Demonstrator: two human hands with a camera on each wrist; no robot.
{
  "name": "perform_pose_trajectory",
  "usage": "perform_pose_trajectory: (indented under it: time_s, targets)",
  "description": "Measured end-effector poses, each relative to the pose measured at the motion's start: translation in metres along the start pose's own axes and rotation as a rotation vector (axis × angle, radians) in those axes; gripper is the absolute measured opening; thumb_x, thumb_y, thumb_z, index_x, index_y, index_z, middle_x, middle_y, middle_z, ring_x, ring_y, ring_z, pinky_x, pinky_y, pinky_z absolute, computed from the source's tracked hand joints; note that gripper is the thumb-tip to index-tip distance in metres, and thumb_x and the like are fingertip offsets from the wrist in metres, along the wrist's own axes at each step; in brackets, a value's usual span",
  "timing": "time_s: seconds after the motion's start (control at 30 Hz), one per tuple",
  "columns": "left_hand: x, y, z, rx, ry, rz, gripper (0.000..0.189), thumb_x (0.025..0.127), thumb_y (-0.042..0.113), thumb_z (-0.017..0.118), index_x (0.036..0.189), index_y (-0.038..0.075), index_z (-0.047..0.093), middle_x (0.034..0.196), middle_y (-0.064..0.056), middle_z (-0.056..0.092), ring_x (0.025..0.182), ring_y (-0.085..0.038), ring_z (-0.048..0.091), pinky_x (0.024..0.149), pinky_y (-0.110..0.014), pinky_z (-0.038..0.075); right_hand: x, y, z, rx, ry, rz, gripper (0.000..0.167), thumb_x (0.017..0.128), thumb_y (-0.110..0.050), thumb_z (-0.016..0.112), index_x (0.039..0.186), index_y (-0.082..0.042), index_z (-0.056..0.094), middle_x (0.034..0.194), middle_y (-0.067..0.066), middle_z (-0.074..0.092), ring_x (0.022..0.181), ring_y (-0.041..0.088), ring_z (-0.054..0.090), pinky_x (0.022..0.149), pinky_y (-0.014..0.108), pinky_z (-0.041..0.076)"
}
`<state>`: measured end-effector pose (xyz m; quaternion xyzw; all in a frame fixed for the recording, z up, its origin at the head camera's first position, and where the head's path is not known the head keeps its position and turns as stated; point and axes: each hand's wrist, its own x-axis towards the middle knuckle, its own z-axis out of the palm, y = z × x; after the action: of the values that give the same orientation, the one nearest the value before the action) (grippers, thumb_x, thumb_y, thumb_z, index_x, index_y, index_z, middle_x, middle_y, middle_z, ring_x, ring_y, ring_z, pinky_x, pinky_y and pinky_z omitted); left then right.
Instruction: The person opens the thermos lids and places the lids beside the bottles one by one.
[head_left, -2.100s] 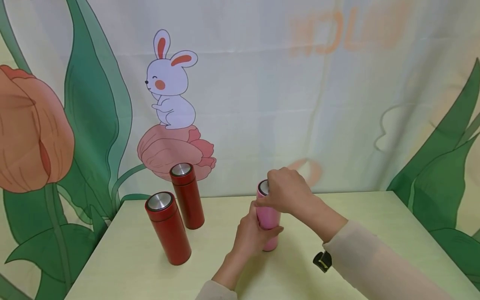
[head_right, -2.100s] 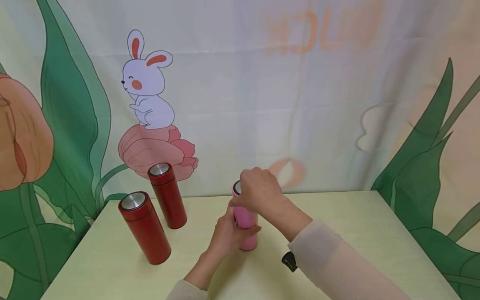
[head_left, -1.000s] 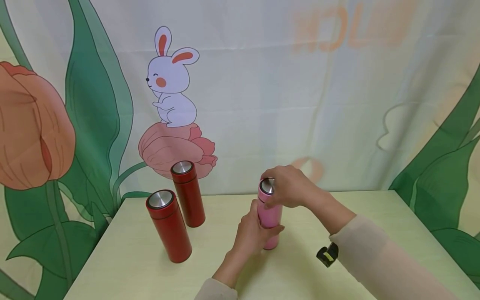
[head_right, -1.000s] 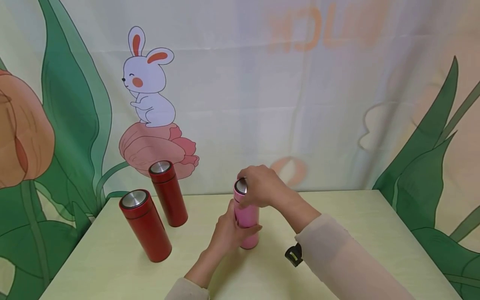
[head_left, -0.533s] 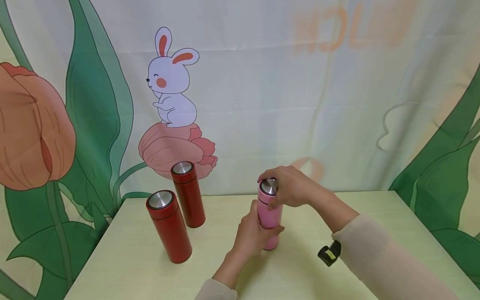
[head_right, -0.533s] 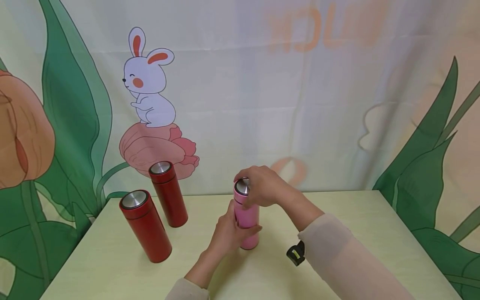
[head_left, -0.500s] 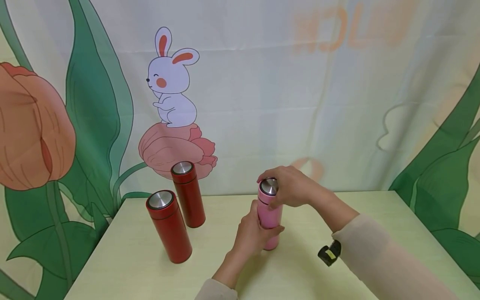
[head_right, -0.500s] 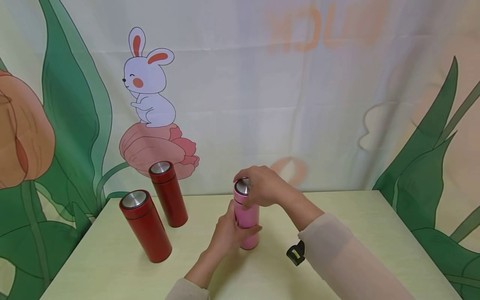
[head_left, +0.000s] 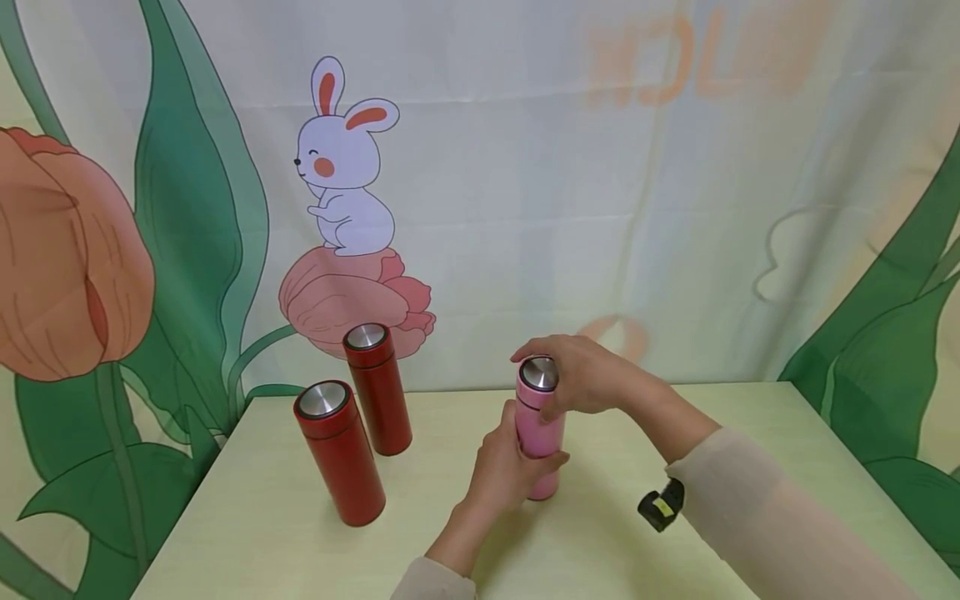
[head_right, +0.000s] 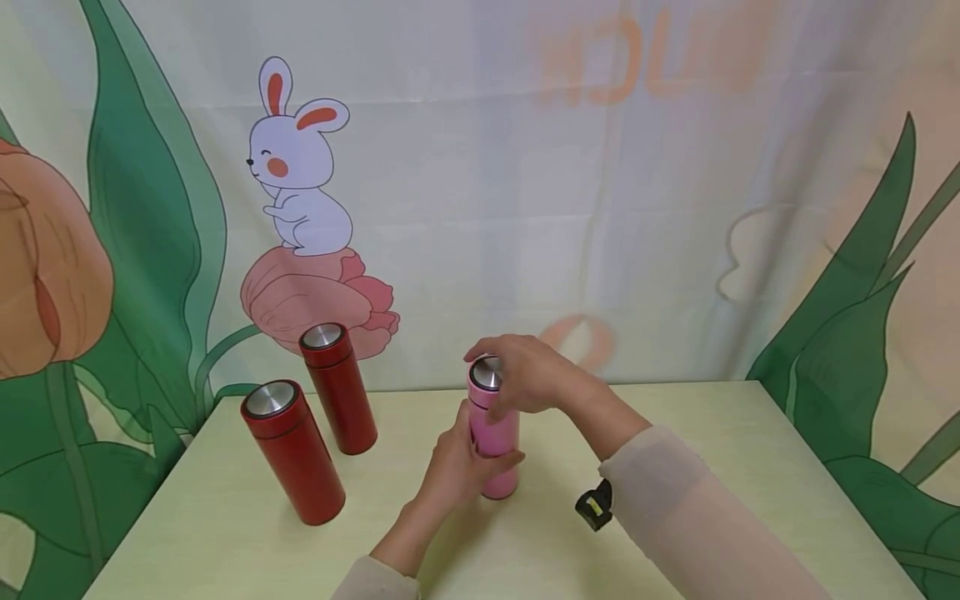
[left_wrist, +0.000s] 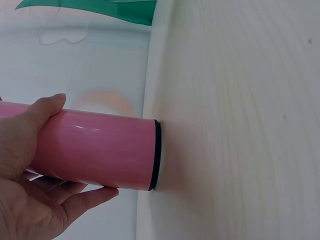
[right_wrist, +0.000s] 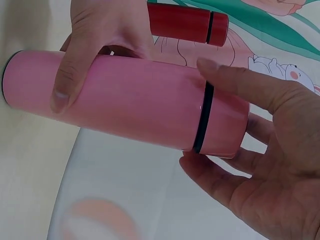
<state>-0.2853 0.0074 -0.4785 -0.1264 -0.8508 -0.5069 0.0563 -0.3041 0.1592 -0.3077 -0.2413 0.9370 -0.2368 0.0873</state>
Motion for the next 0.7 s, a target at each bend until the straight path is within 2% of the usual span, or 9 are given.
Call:
perform_pose_trajectory:
  time_s: [0.2, 0.33, 0.4, 0.47, 0.57, 0.63, 0.7]
  targets:
    - [0.000, 0.000, 0.000, -0.004, -0.004, -0.014, 0.068, 0.081, 0.033, 0.089, 0.130, 0.020, 0.044, 0.118, -0.004, 0.072, 0.106, -0.019, 0.071, 0.091, -0.042, 0.058, -0.001, 0.001, -0.002, -0.086, 0.027, 0.004, 0.086, 0.076, -0.036, 0.090, 0.149, -0.013, 0.051, 0.130, 0.010, 0.067, 0.118, 0.027, 0.064, 0.096, 0.043, 0.055]
    - [0.001, 0.000, 0.001, -0.010, -0.011, -0.009, 0.068, 0.082, 0.032, 0.089, 0.131, 0.021, 0.044, 0.119, -0.005, 0.072, 0.106, -0.020, 0.071, 0.091, -0.042, 0.058, -0.003, -0.003, -0.004, -0.157, 0.055, 0.051, 0.093, 0.077, -0.053, 0.087, 0.148, -0.004, 0.051, 0.130, 0.013, 0.069, 0.121, 0.031, 0.064, 0.096, 0.045, 0.054]
    - [0.002, -0.001, 0.001, -0.012, -0.012, -0.002, 0.069, 0.082, 0.033, 0.089, 0.132, 0.021, 0.044, 0.119, -0.005, 0.072, 0.105, -0.020, 0.072, 0.091, -0.043, 0.058, -0.003, -0.006, -0.004, -0.187, 0.068, 0.084, 0.091, 0.078, -0.056, 0.085, 0.144, -0.001, 0.055, 0.127, 0.012, 0.071, 0.118, 0.031, 0.065, 0.093, 0.043, 0.055]
    - [0.002, -0.002, 0.001, -0.011, -0.013, -0.001, 0.072, 0.082, 0.034, 0.089, 0.136, 0.022, 0.043, 0.119, -0.005, 0.072, 0.105, -0.020, 0.072, 0.091, -0.043, 0.058, -0.004, -0.010, -0.004, -0.218, 0.083, 0.117, 0.081, 0.078, -0.057, 0.084, 0.133, -0.001, 0.062, 0.117, 0.010, 0.073, 0.107, 0.029, 0.068, 0.083, 0.039, 0.056]
    - [0.002, -0.003, 0.002, -0.001, -0.011, -0.005, 0.078, 0.082, 0.036, 0.089, 0.142, 0.022, 0.041, 0.119, -0.005, 0.072, 0.104, -0.020, 0.072, 0.091, -0.042, 0.058, -0.005, -0.017, -0.003, -0.246, 0.099, 0.163, 0.064, 0.078, -0.058, 0.083, 0.107, -0.004, 0.067, 0.093, 0.005, 0.071, 0.083, 0.023, 0.065, 0.066, 0.033, 0.051]
    - [0.002, -0.003, 0.002, 0.006, -0.009, -0.010, 0.081, 0.082, 0.037, 0.088, 0.145, 0.021, 0.040, 0.118, -0.005, 0.072, 0.103, -0.020, 0.072, 0.091, -0.041, 0.058, -0.005, -0.023, -0.003, -0.247, 0.107, 0.198, 0.061, 0.076, -0.062, 0.084, 0.092, -0.007, 0.064, 0.082, 0.004, 0.066, 0.073, 0.021, 0.061, 0.059, 0.030, 0.047]
    - [0.001, -0.003, 0.001, 0.012, -0.006, -0.018, 0.081, 0.082, 0.037, 0.088, 0.146, 0.020, 0.041, 0.117, -0.005, 0.073, 0.102, -0.020, 0.073, 0.091, -0.041, 0.058, -0.005, -0.028, -0.002, -0.250, 0.115, 0.227, 0.063, 0.073, -0.066, 0.084, 0.084, -0.009, 0.061, 0.075, 0.002, 0.061, 0.067, 0.019, 0.056, 0.055, 0.028, 0.043]
